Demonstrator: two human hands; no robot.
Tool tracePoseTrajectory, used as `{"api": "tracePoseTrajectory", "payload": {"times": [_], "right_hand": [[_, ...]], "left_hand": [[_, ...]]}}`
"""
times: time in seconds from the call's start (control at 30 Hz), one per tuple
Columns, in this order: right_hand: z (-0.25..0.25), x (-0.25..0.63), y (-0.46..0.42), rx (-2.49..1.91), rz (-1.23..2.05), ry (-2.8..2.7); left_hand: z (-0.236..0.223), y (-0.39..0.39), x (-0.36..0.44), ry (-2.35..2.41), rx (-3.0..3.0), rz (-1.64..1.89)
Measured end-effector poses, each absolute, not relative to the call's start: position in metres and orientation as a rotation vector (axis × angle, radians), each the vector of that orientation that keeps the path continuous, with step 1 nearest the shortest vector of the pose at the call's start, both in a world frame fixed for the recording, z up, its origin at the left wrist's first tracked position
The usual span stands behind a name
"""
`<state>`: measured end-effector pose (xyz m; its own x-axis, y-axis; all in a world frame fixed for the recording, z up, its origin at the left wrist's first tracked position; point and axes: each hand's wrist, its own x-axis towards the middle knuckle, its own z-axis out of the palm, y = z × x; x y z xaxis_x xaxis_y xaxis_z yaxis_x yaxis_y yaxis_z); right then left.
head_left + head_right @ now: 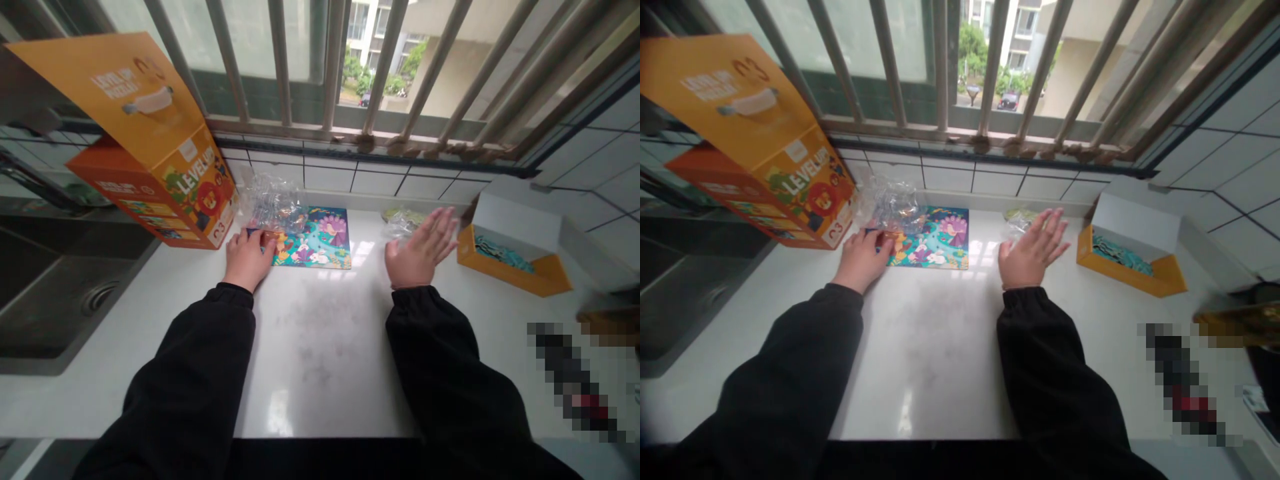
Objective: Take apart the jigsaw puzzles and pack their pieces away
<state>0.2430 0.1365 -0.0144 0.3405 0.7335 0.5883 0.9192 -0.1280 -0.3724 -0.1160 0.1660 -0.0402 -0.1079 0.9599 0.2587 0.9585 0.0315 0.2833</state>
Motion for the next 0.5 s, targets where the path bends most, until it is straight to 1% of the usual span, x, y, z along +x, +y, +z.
{"api": "tracePoseTrajectory", "payload": {"times": [0.03, 0.1, 0.2, 0.33, 0.5], "right_hand": [[-0.015, 0.231, 0.132, -1.85, -0.315, -1.548], [-0.022, 0.211, 0.128, -1.73, -0.162, -1.805], [-0.036, 0.196, 0.13, -1.698, 0.062, -2.04], [-0.045, 0.2, 0.137, -1.757, 0.207, -2.038], [-0.035, 0.214, 0.136, -1.798, 0.225, -1.963]], "left_hand": [[-0.04, 0.168, -0.117, 2.247, 2.104, 0.635], [-0.038, 0.169, -0.117, 2.228, 2.117, 0.653], [-0.035, 0.166, -0.116, 2.215, 2.119, 0.644], [-0.03, 0.162, -0.115, 2.214, 2.1, 0.66], [-0.024, 0.159, -0.117, 2.173, 2.071, 0.711]]}}
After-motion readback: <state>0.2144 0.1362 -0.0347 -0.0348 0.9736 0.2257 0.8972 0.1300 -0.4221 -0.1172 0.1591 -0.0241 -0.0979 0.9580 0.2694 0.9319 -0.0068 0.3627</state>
